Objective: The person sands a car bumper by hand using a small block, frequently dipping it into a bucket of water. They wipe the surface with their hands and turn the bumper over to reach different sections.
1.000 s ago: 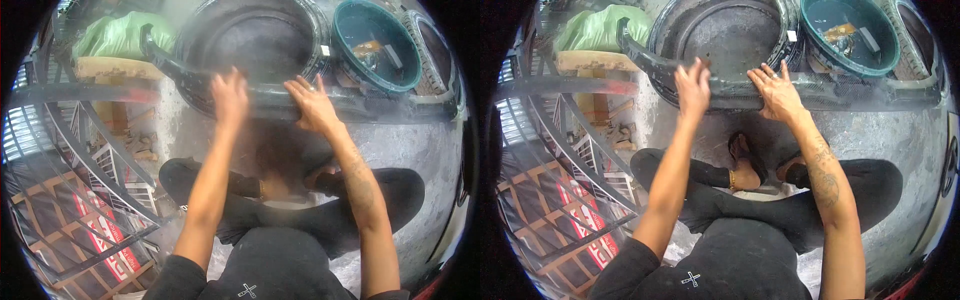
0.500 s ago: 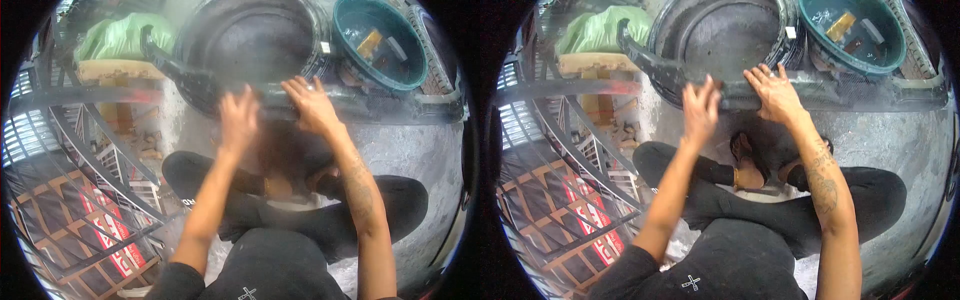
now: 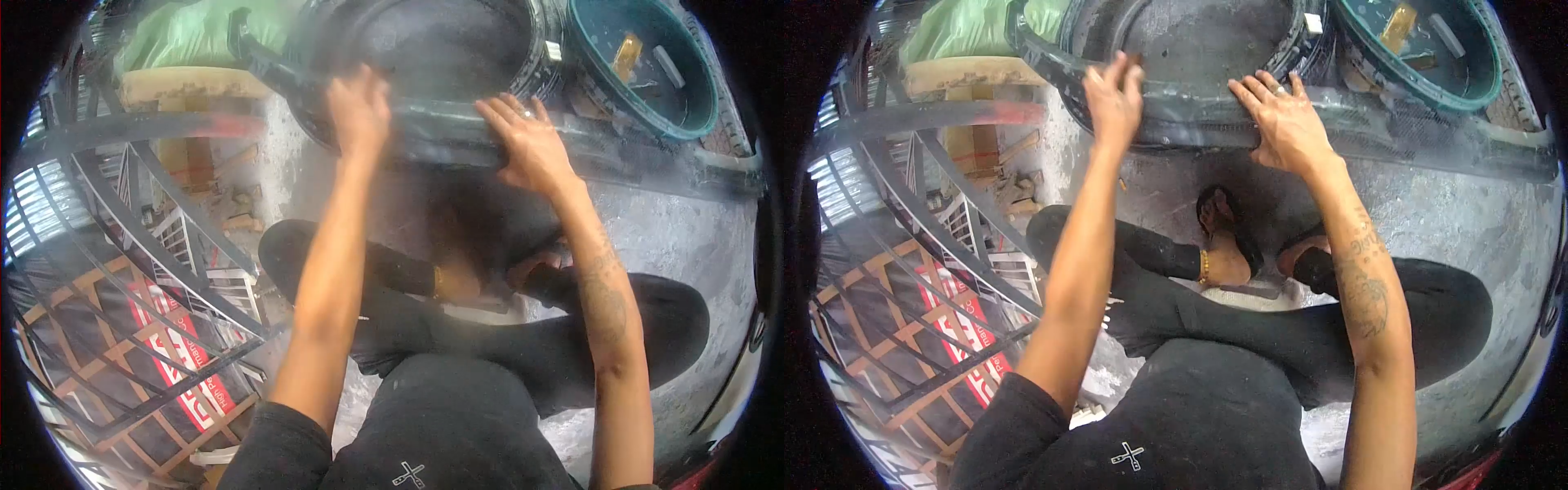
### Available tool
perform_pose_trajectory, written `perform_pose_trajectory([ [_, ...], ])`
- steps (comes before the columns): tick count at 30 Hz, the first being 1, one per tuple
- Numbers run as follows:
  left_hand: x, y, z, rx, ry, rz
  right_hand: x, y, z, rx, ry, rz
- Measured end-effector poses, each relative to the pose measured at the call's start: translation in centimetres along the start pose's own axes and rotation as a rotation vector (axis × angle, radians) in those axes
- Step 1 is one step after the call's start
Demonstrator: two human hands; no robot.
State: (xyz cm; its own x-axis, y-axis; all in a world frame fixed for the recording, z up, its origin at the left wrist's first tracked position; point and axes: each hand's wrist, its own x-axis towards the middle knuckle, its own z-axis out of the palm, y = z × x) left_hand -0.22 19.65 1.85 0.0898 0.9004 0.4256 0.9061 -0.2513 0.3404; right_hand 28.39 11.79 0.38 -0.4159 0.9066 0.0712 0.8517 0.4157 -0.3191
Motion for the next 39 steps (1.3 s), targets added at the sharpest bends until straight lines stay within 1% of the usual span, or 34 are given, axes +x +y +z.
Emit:
perform_pose_trajectory([
  [1, -2.1, 1.3, 0.1, 0.092, 0.028, 0.085, 0.3, 0.2, 0.0, -0.019, -0.015, -0.008],
  [2, -5.8, 3.2, -0.5, 0.185, 0.049, 0.171, 0.2, 0.2, 0.2, -0.035, -0.032, -0.009],
  [3, -8.5, 4.8, -1.8, 0.011, -0.076, 0.085, 0.4, 0.2, 0.3, -0.03, -0.033, -0.006],
  [5, -7.6, 3.4, -2.1, -0.019, -0.121, 0.086, 0.8, 0.7, 0.3, -0.053, -0.01, 0.003],
  [7, -2.8, 0.6, -1.1, 0.073, -0.048, 0.116, 0.5, -0.1, 0.5, -0.06, -0.007, 0.02],
  [8, -0.4, -0.7, -0.5, 0.035, -0.044, 0.057, 0.3, -0.4, 0.1, -0.041, 0.007, 0.01],
  [10, 0.6, -1.0, -0.3, 0.021, -0.01, 0.004, 0.2, -0.1, 0.4, -0.03, 0.032, -0.008],
  [12, -5.0, 1.8, -0.6, 0.057, 0.029, 0.144, 0.1, 0.4, 1.0, -0.074, 0.013, -0.022],
  [13, -7.7, 3.8, -1.9, 0.006, -0.065, 0.096, 0.4, 0.1, 0.2, -0.054, -0.046, -0.007],
  [14, -8.8, 4.4, -2.7, -0.064, -0.141, 0.031, 0.9, 0.3, 0.0, -0.058, -0.038, -0.001],
  [16, -5.4, 1.8, -2.2, 0.025, -0.128, 0.124, 0.5, 0.1, 0.3, -0.071, -0.042, 0.005],
  [17, -2.9, 0.5, -1.4, 0.085, -0.065, 0.143, 0.5, 0.1, 0.4, -0.07, -0.03, 0.012],
  [18, -0.4, -0.4, -1.0, 0.051, -0.099, 0.029, 0.4, -0.2, 0.2, -0.056, -0.027, 0.014],
  [20, 0.7, -1.3, -0.2, -0.002, -0.014, -0.038, 0.2, -0.1, 0.1, -0.082, -0.026, 0.002],
  [21, -1.1, 0.3, -0.5, 0.02, -0.028, -0.003, 0.3, 0.2, 0.3, -0.076, -0.03, -0.005],
  [23, -7.4, 4.2, -1.5, 0.101, -0.024, 0.103, 0.2, 0.1, 0.0, -0.062, -0.051, -0.007],
  [24, -8.6, 4.7, -2.5, -0.021, -0.151, 0.013, 0.6, 0.2, -0.2, -0.061, -0.043, -0.003],
  [26, -5.3, 2.0, -2.2, 0.049, -0.129, 0.152, 0.4, -0.1, 0.0, -0.079, -0.07, 0.022],
  [28, -0.4, -1.4, -0.6, 0.047, -0.062, 0.045, 0.2, -0.1, 0.0, -0.005, -0.013, 0.007],
  [29, 0.3, -2.3, 0.1, 0.002, -0.022, -0.012, 0.1, -0.1, 0.2, -0.005, -0.008, 0.001],
  [30, 0.6, -2.7, 0.5, -0.045, 0.025, -0.068, 0.1, 0.1, 0.4, -0.01, 0.001, -0.007],
  [31, -1.0, -1.1, -0.2, 0.021, -0.006, -0.001, 0.1, 0.2, 0.3, -0.014, -0.005, -0.014],
  [32, -4.1, 1.4, -1.2, 0.088, -0.036, 0.072, 0.1, 0.2, 0.1, -0.017, -0.007, -0.016],
  [33, -7.1, 3.1, -1.8, 0.052, -0.061, 0.051, 0.2, 0.2, 0.0, -0.016, -0.032, -0.014],
  [34, -8.3, 3.5, -2.8, 0.008, -0.15, 0.005, 0.4, 0.2, -0.1, -0.014, -0.026, -0.009],
  [36, -5.7, 1.1, -2.5, 0.019, -0.12, 0.094, 0.3, 0.1, -0.2, -0.053, -0.05, -0.007],
  [37, -3.8, -0.2, -1.6, 0.033, -0.022, 0.103, 0.4, 0.0, 0.0, -0.071, -0.035, 0.005],
  [38, -1.7, -2.2, -0.5, -0.047, 0.043, 0.066, 0.4, -0.1, -0.2, -0.043, -0.031, -0.004],
  [39, -0.5, -2.6, -0.2, -0.114, 0.06, -0.062, 0.3, -0.3, -0.1, -0.04, -0.023, -0.001],
])
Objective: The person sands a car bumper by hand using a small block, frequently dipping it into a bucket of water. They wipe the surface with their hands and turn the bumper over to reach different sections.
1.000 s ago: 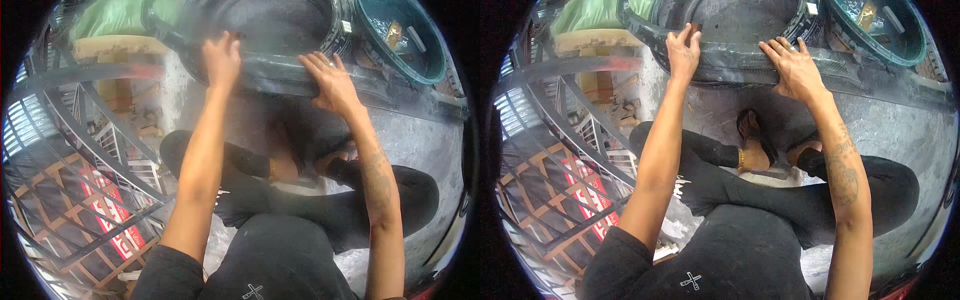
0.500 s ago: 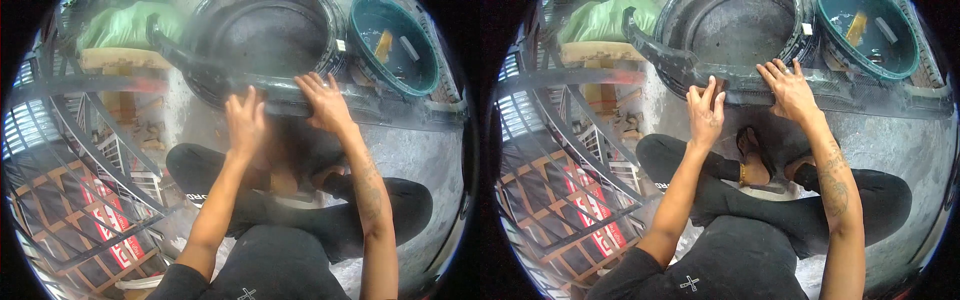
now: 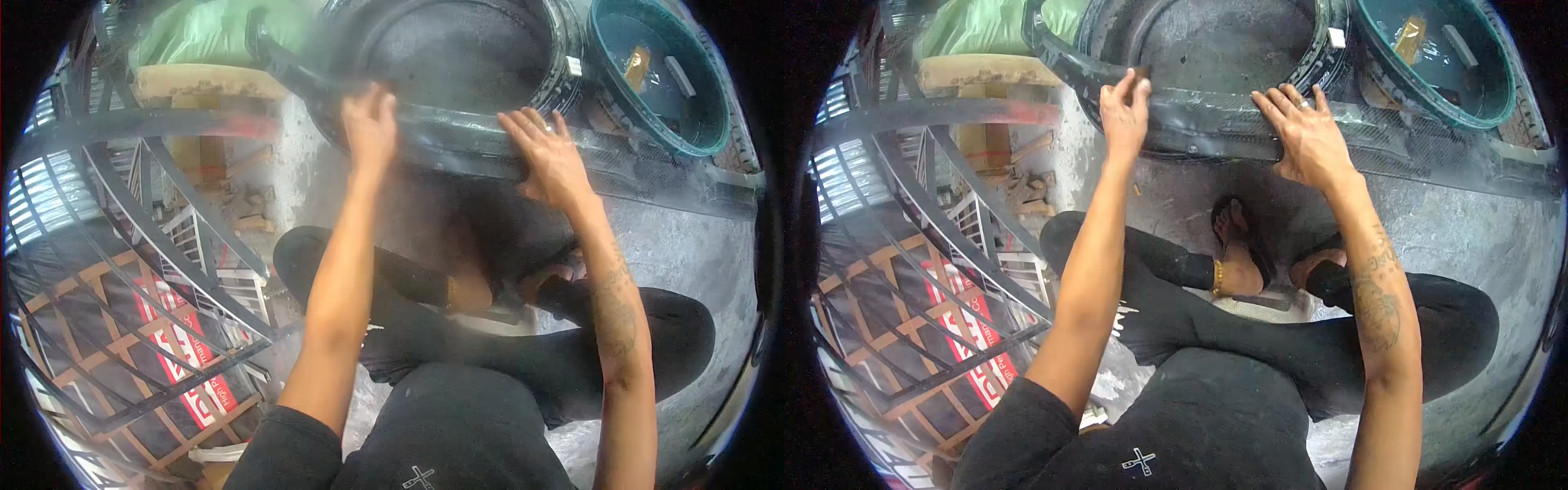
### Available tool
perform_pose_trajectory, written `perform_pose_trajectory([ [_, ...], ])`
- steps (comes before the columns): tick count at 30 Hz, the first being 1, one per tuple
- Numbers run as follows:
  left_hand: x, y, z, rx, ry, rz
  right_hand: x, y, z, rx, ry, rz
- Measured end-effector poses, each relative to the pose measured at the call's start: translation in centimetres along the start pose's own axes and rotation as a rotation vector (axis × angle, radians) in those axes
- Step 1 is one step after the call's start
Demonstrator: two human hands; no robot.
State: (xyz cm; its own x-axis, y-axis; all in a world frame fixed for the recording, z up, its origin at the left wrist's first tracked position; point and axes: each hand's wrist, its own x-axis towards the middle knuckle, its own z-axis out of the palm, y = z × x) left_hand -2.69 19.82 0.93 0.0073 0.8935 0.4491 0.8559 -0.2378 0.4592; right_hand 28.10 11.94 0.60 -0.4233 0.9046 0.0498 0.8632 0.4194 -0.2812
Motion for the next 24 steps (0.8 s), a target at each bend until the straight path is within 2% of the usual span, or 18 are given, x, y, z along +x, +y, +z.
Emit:
perform_pose_trajectory([
  [1, 0.6, -0.1, 0.0, -0.065, 0.028, -0.124, -0.1, -0.1, 0.0, 0.0, 0.014, 0.003],
  [2, -0.7, 0.3, -0.2, -0.073, 0.0, -0.112, -0.2, -0.1, 0.2, -0.005, 0.019, 0.001],
  [3, -3.0, 1.7, -0.7, 0.066, -0.014, 0.025, -0.1, 0.1, 0.4, -0.008, 0.011, -0.007],
  [5, -7.5, 4.5, -2.2, 0.094, -0.128, 0.07, 0.3, 0.5, 0.1, -0.009, 0.009, -0.009],
  [8, -3.6, 2.2, -1.7, 0.147, -0.109, 0.096, 0.2, 0.0, -0.1, 0.012, -0.015, 0.017],
  [9, -1.5, 0.6, -0.9, 0.087, -0.028, 0.082, 0.0, -0.2, 0.1, 0.018, -0.027, 0.012],
  [11, 0.0, -2.6, 0.7, -0.063, 0.022, -0.164, -0.1, 0.0, 0.2, 0.015, 0.034, -0.005],
  [12, -0.7, -2.0, 0.2, 0.013, 0.04, -0.041, -0.3, 0.0, 0.0, -0.005, 0.03, 0.002],
  [14, -5.0, 2.0, -1.8, 0.07, -0.049, 0.044, -0.1, 0.3, 0.0, -0.012, 0.014, -0.005],
  [16, -6.0, 2.8, -3.2, 0.117, -0.124, 0.122, 0.2, 0.1, -0.2, -0.013, -0.01, -0.011],
  [17, -4.7, 1.7, -2.9, 0.121, -0.119, 0.113, 0.2, 0.2, -0.2, 0.001, 0.002, -0.007],
  [19, -1.2, -2.5, -1.1, -0.11, -0.075, -0.094, -0.2, -0.1, 0.3, 0.03, -0.001, -0.009],
  [20, -0.2, -4.0, -0.5, -0.141, -0.034, -0.109, -0.4, -0.1, 0.6, 0.024, 0.009, -0.017],
  [23, -3.6, -1.8, -2.4, -0.088, -0.066, -0.009, 0.1, -0.2, -0.4, -0.017, -0.012, 0.004],
  [24, -5.3, -1.1, -3.5, -0.034, -0.074, 0.095, 0.1, -0.3, -0.3, -0.017, -0.017, 0.006],
])
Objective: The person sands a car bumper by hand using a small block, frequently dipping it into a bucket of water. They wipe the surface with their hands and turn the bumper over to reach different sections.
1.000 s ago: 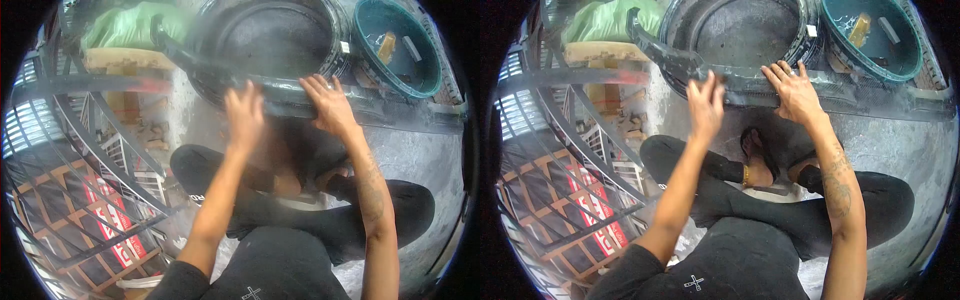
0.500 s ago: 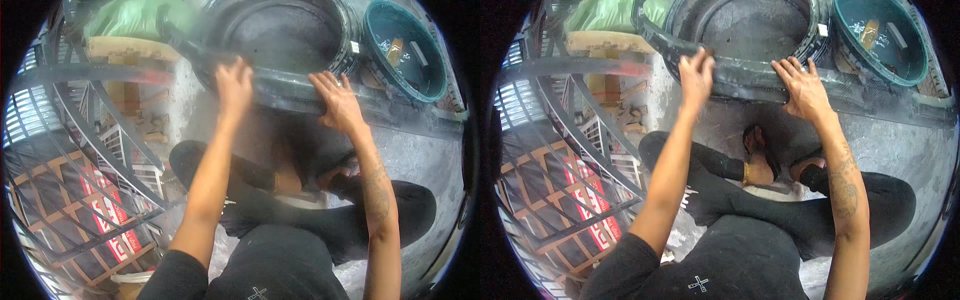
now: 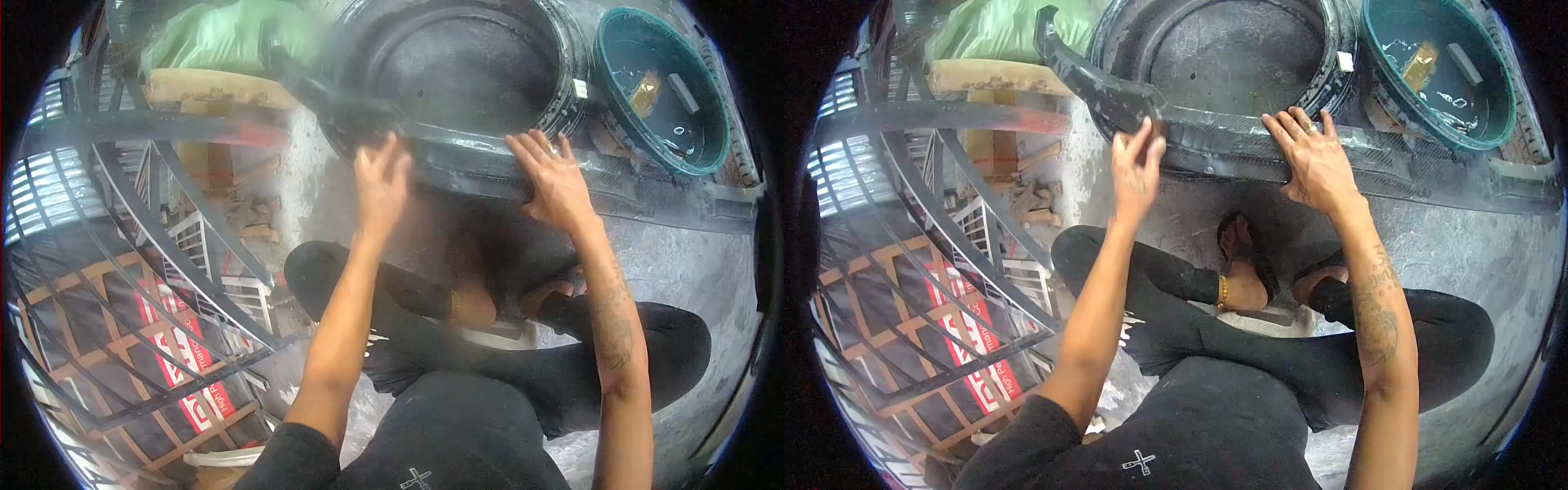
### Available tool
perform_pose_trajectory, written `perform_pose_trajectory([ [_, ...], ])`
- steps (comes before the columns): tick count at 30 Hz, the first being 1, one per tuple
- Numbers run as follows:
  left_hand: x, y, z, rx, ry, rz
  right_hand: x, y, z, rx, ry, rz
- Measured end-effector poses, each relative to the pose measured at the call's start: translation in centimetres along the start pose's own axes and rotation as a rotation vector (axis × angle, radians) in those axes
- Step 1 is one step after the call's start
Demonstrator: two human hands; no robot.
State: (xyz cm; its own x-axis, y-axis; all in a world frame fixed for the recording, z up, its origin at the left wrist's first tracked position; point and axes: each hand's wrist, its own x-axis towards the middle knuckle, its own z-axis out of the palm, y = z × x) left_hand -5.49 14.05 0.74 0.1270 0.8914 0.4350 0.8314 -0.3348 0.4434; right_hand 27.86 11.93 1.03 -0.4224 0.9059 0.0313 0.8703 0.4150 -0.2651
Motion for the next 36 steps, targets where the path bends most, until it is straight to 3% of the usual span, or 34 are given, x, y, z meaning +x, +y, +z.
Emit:
perform_pose_trajectory([
  [5, 5.1, -2.7, 2.5, 0.008, -0.005, -0.093, 0.2, 0.4, 0.3, 0.004, 0.017, -0.003],
  [7, 5.4, -0.9, 1.6, 0.056, -0.003, -0.012, 0.4, 0.7, -0.4, -0.036, -0.016, 0.012],
  [9, 3.4, 0.5, 0.0, 0.088, -0.151, 0.211, -0.3, 1.4, -1.5, 0.067, -0.052, -0.098],
  [12, 3.6, 1.2, -3.2, 0.027, -0.312, 0.332, -2.4, 4.0, -8.6, 0.119, -0.103, 0.022],
  [13, 4.0, 0.7, -2.8, -0.016, -0.42, 0.277, -3.9, 6.0, -12.2, 0.201, -0.085, 0.045],
  [15, 4.7, 5.4, 0.2, -0.125, -0.455, 0.451, -8.0, 10.1, -17.6, 0.261, -0.011, 0.159],
  [17, 4.7, 12.4, 6.3, -0.307, -0.476, 0.598, -13.6, 12.1, -20.6, 0.174, 0.226, 0.341],
  [18, 4.6, 16.8, 8.8, -0.338, -0.418, 0.711, -15.5, 14.0, -20.3, 0.118, 0.242, 0.445],
  [21, 3.4, 26.8, 15.9, -0.29, -0.346, 0.783, -18.9, 18.4, -16.7, 0.103, 0.293, 0.471],
  [23, 3.7, 27.0, 15.4, -0.285, -0.338, 0.769, -20.0, 20.0, -13.1, 0.017, 0.431, 0.651],
  [24, 3.6, 24.9, 14.1, -0.306, -0.362, 0.752, -20.7, 22.3, -10.6, -0.071, 0.634, 0.771],
  [27, 3.6, 14.1, 4.6, -0.201, -0.399, 0.668, -22.7, 26.9, -4.5, -0.069, 0.971, 1.187],
  [28, 3.0, 10.3, 1.3, -0.123, -0.451, 0.557, -22.9, 28.2, -3.8, -0.063, 0.973, 1.197],
  [29, 2.7, 6.9, -1.1, -0.103, -0.43, 0.505, -22.9, 29.3, -3.2, 0.382, 1.107, 1.246],
  [31, 2.9, 7.2, -0.9, -0.094, -0.438, 0.474, -22.8, 31.4, -1.7, 0.832, 1.215, 1.25],
  [33, 3.4, 10.3, 1.9, -0.153, -0.445, 0.489, -21.7, 32.7, 0.0, 1.334, 1.421, 0.875],
  [36, 4.3, 21.0, 9.3, -0.254, -0.482, 0.616, -21.5, 32.4, -0.5, 1.385, 1.438, 1.0],
])
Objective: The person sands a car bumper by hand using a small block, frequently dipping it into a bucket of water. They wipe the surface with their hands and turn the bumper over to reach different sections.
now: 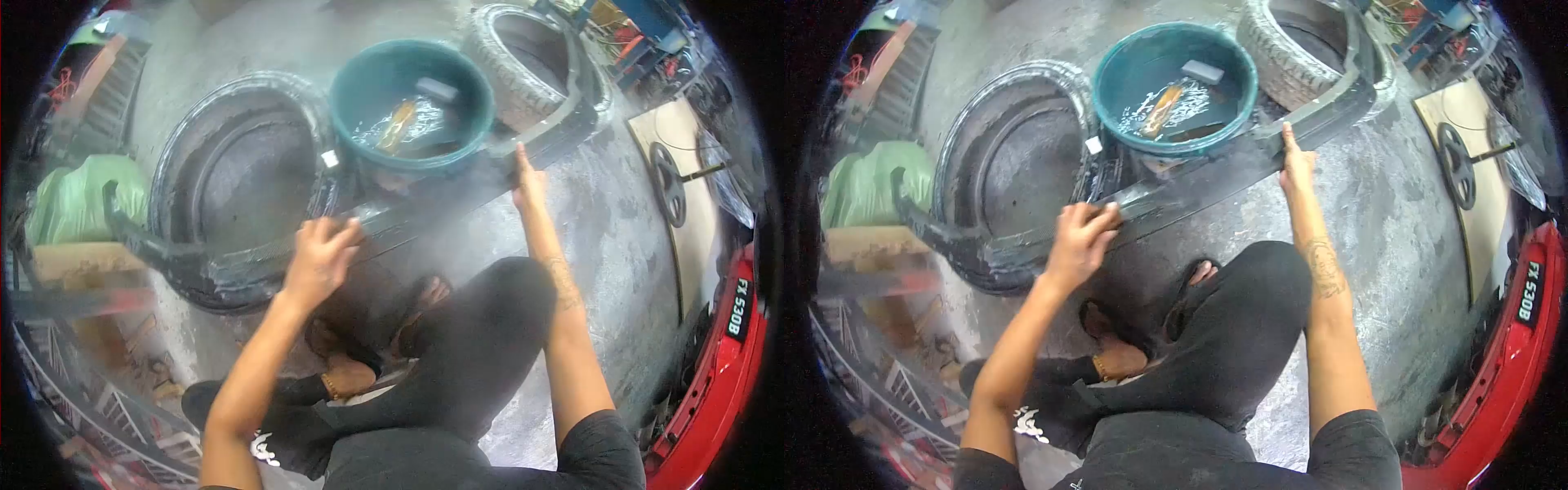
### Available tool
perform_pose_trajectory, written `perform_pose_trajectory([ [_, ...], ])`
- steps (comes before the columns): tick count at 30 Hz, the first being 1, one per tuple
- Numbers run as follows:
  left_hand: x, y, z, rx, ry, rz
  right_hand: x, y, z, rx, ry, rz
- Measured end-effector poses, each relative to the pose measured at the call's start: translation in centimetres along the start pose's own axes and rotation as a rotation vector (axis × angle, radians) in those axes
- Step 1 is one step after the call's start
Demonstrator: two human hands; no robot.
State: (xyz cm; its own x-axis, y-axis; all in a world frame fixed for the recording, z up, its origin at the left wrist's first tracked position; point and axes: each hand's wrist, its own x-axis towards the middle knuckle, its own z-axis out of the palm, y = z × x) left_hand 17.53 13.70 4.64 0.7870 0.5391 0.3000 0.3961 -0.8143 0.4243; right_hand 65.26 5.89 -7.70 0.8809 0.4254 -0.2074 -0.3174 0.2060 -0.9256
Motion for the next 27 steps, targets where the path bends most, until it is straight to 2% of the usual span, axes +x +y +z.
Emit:
perform_pose_trajectory([
  [2, 3.4, 2.4, 3.3, -0.007, -0.02, 0.027, 0.2, 0.1, -0.3, -0.056, 0.015, -0.064],
  [4, 4.3, 2.9, 4.1, -0.014, -0.005, 0.042, 0.0, -1.0, 0.1, -0.033, -0.001, -0.12],
  [6, 3.7, 3.4, 3.7, -0.001, 0.016, 0.054, -1.7, -3.4, 0.2, -0.217, -0.043, 0.044],
  [7, 3.5, 3.4, 3.7, -0.002, 0.013, 0.046, -2.2, -4.5, 0.1, -0.212, -0.024, 0.018],
  [9, 3.4, 3.6, 3.8, -0.009, 0.011, 0.015, -2.8, -7.1, 0.7, -1.177, 0.407, -0.575],
  [10, 3.5, 3.6, 3.9, -0.015, 0.025, 0.032, -4.0, -9.2, 2.3, -1.014, 0.244, -0.678],
  [12, 3.4, 3.6, 3.9, -0.004, 0.021, 0.011, -5.5, -10.4, 6.3, -0.836, -0.109, -0.752],
  [14, 3.4, 3.9, 3.8, 0.001, 0.019, 0.012, -6.5, -8.1, 10.0, -0.768, -0.205, -0.545],
  [15, 3.5, 3.9, 3.7, 0.003, 0.012, 0.007, -5.9, -6.4, 11.5, -0.82, -0.193, -0.376],
  [17, 3.6, 3.9, 3.5, 0.018, -0.017, -0.008, -6.0, -3.1, 14.0, -0.61, -0.136, -0.309],
  [19, 3.7, 3.7, 3.9, 0.013, 0.0, -0.008, -5.0, -1.1, 15.7, -0.524, 0.033, -0.445],
  [21, 3.8, 3.9, 3.8, 0.051, 0.025, -0.003, -4.3, -0.6, 16.6, -0.551, 0.092, -0.497],
  [25, 3.5, 3.2, 4.4, 0.041, 0.03, 0.001, -2.1, -2.5, 18.3, -0.57, -0.005, -0.514],
  [27, 3.7, 3.3, 4.5, 0.044, 0.02, -0.017, -1.6, -2.3, 18.8, -0.44, -0.023, -0.493],
])
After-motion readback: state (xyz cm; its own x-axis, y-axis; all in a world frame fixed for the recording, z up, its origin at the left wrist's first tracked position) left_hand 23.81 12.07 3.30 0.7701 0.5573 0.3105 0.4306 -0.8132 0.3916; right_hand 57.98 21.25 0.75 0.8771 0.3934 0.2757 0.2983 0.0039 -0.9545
